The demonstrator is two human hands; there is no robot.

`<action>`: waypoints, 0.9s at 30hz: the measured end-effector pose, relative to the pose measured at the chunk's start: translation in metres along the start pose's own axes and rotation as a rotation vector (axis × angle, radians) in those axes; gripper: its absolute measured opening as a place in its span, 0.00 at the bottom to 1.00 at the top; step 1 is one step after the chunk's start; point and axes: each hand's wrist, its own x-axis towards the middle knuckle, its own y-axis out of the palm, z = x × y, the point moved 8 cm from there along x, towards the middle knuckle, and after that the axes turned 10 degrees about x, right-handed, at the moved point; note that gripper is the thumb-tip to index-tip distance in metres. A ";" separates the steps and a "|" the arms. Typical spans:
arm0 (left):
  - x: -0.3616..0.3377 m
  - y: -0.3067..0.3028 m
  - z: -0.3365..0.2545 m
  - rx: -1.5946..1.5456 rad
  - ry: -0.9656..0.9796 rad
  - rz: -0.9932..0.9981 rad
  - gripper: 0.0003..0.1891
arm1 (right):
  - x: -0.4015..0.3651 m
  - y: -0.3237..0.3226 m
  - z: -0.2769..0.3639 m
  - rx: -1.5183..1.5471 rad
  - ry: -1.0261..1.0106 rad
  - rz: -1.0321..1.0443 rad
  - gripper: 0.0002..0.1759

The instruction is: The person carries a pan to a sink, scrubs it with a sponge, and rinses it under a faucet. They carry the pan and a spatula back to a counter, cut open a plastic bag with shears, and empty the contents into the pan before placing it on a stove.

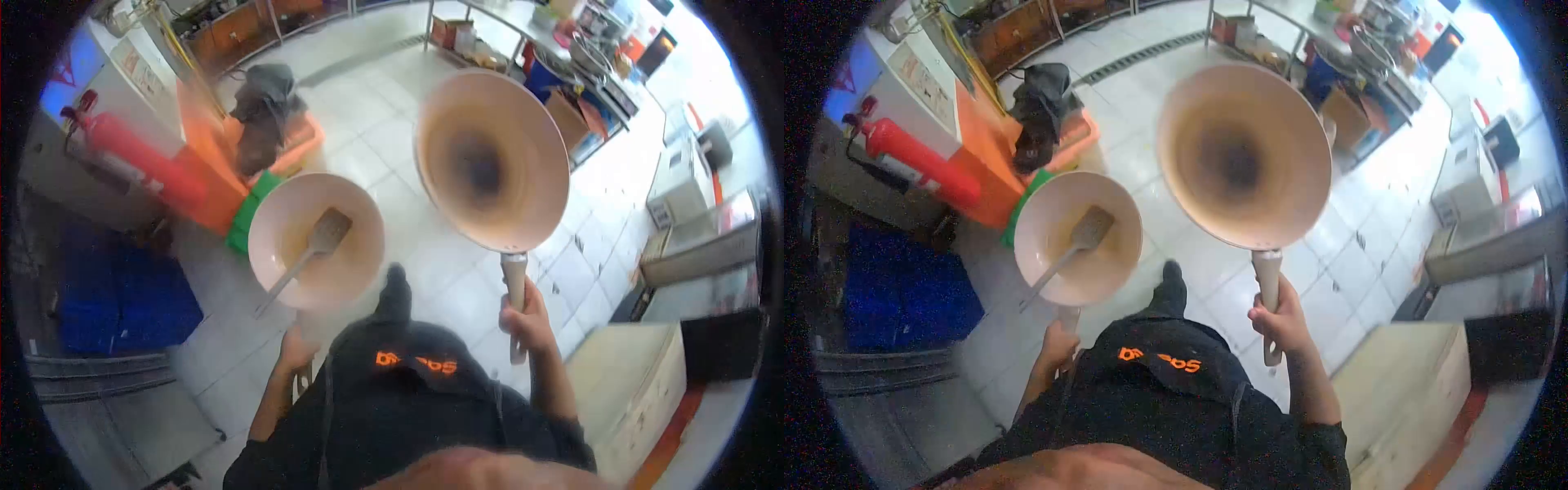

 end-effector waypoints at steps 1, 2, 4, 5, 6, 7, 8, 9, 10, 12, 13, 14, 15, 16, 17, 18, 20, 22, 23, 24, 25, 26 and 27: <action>0.022 -0.009 -0.024 -0.020 -0.009 -0.050 0.11 | 0.037 -0.010 0.011 -0.001 -0.014 -0.022 0.33; 0.034 -0.020 -0.047 -0.022 -0.024 -0.086 0.09 | 0.065 -0.019 0.014 -0.003 -0.009 -0.032 0.33; 0.070 -0.057 -0.090 0.001 0.056 -0.146 0.10 | 0.112 -0.032 0.014 0.125 -0.055 -0.088 0.30; 0.089 -0.065 -0.100 0.006 0.078 -0.193 0.11 | 0.127 -0.035 0.020 0.173 -0.056 -0.155 0.28; 0.110 -0.077 -0.115 0.012 0.102 -0.243 0.12 | 0.144 -0.038 0.028 0.178 -0.067 -0.167 0.28; 0.134 -0.087 -0.137 0.017 0.117 -0.239 0.12 | 0.160 -0.047 0.034 0.182 -0.057 -0.227 0.28; 0.159 -0.094 -0.155 0.030 0.090 -0.207 0.13 | 0.178 -0.058 0.042 0.185 -0.045 -0.282 0.28; 0.184 -0.100 -0.172 0.043 0.059 -0.179 0.15 | 0.195 -0.068 0.052 0.164 -0.041 -0.312 0.26; 0.205 -0.104 -0.188 0.047 0.045 -0.166 0.17 | 0.206 -0.076 0.062 0.162 -0.071 -0.298 0.26; 0.234 -0.082 -0.156 0.073 0.132 -0.274 0.16 | 0.188 -0.110 0.058 0.158 -0.033 -0.446 0.25; 0.288 -0.088 -0.164 0.030 0.124 -0.244 0.16 | 0.230 -0.117 0.071 0.169 -0.051 -0.441 0.25; 0.327 -0.101 -0.188 -0.013 0.116 -0.215 0.15 | 0.267 -0.125 0.080 0.149 -0.057 -0.434 0.26; 0.347 -0.116 -0.237 -0.078 0.226 -0.165 0.15 | 0.306 -0.130 0.090 0.130 -0.067 -0.430 0.26; 0.389 -0.126 -0.248 -0.068 0.252 -0.169 0.15 | 0.349 -0.135 0.102 0.141 -0.093 -0.433 0.26; 0.434 -0.137 -0.247 0.023 0.286 -0.266 0.15 | 0.394 -0.139 0.113 0.113 -0.056 -0.436 0.26; 0.453 -0.145 -0.265 0.117 0.313 -0.349 0.14 | 0.421 -0.144 0.119 0.088 -0.006 -0.451 0.26; 0.485 -0.147 -0.305 -0.235 0.081 -0.114 0.14 | 0.485 -0.147 0.145 0.032 -0.004 -0.481 0.23; 0.505 -0.173 -0.360 -0.142 0.043 -0.146 0.14 | 0.558 -0.134 0.161 0.209 0.023 -0.403 0.20; 0.516 -0.183 -0.381 -0.126 0.059 -0.145 0.14 | 0.594 -0.130 0.169 0.160 0.030 -0.363 0.19; 0.534 -0.191 -0.397 -0.187 0.049 -0.169 0.13 | 0.637 -0.126 0.181 0.103 0.049 -0.326 0.18; 0.544 -0.199 -0.410 -0.257 0.037 -0.195 0.13 | 0.670 -0.119 0.191 0.101 0.047 -0.330 0.18; 0.551 -0.212 -0.434 -0.263 0.043 -0.191 0.13 | 0.706 -0.108 0.197 0.132 0.090 -0.304 0.16; 0.563 -0.228 -0.465 -0.184 0.032 -0.176 0.12 | 0.748 -0.100 0.206 0.159 0.129 -0.278 0.14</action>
